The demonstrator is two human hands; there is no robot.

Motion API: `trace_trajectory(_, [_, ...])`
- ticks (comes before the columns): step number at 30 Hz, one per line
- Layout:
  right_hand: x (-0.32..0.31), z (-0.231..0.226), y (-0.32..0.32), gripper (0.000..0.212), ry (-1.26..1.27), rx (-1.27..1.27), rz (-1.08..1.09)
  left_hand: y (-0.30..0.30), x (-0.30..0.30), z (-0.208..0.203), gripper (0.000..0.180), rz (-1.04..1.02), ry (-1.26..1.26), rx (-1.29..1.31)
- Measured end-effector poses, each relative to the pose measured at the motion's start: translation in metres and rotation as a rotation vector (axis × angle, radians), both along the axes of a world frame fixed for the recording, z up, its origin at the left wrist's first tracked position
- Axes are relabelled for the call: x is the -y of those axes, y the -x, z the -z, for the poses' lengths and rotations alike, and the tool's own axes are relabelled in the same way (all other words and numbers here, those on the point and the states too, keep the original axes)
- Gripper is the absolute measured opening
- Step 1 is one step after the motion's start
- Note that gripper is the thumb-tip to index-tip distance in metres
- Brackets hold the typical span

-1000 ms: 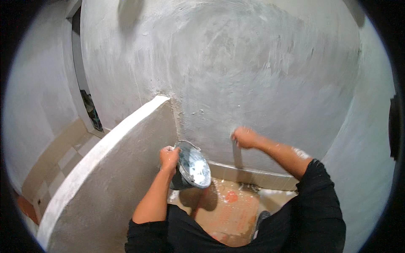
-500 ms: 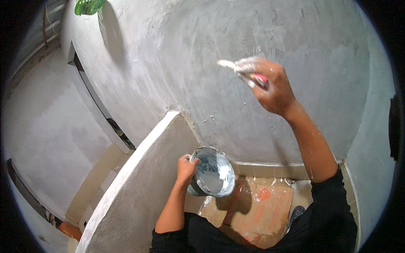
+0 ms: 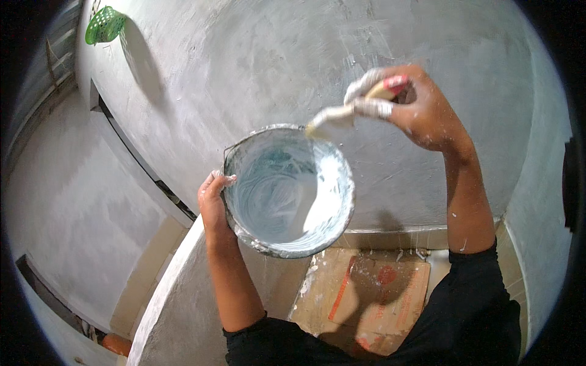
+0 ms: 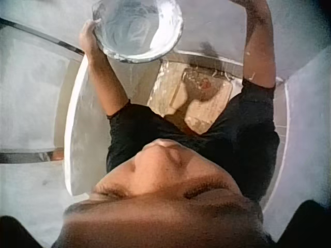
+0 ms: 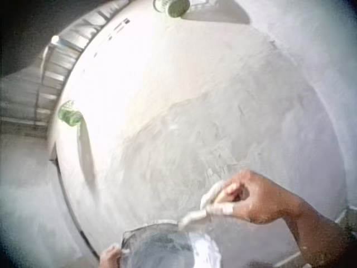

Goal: The person paints a concrete wall and a low partition using a brush and white paint from a bucket.

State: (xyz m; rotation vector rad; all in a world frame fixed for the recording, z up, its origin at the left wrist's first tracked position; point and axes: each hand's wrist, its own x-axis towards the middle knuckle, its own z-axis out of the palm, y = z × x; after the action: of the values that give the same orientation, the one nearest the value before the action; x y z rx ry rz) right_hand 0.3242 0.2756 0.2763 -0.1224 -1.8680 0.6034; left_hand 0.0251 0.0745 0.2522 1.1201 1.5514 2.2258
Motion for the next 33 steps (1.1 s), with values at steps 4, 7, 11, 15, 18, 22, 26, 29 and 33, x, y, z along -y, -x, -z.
trace_trajectory(4, [0.008,-0.002,0.005,0.024,-0.147,0.278,-0.11,0.003,-0.013,0.007,0.007,0.112,-0.103,0.075])
trace_trajectory(7, [0.005,-0.001,0.028,0.031,-0.262,0.34,-0.138,0.002,-0.011,0.009,0.006,0.137,-0.114,0.07])
trace_trajectory(11, [0.029,-0.003,0.046,0.028,-0.242,0.537,-0.126,0.01,-0.009,0.015,0.006,0.115,-0.114,0.053])
trace_trajectory(15, [0.038,0.009,0.064,0.023,-0.218,0.732,-0.083,0.007,-0.016,0.015,0.005,0.111,-0.168,0.028])
trace_trajectory(18, [0.032,0.034,0.081,0.026,-0.326,0.731,-0.113,-0.005,-0.016,0.017,0.005,0.088,-0.203,0.036])
trace_trajectory(22, [0.03,0.053,0.1,0.029,-0.343,0.827,-0.155,0.001,-0.015,0.022,0.005,0.097,-0.236,0.063])
trace_trajectory(26, [0.03,0.049,0.093,0.028,-0.328,0.748,-0.1,0.002,-0.018,0.022,0.005,0.095,-0.233,0.04])
trace_trajectory(29, [0.029,0.042,0.089,0.025,-0.253,0.48,-0.16,0.003,-0.016,0.02,0.006,0.081,-0.221,0.044])
trace_trajectory(33, [0.032,0.031,0.085,0.02,-0.316,0.234,-0.109,0.0,-0.019,0.018,0.007,0.044,-0.201,0.033])
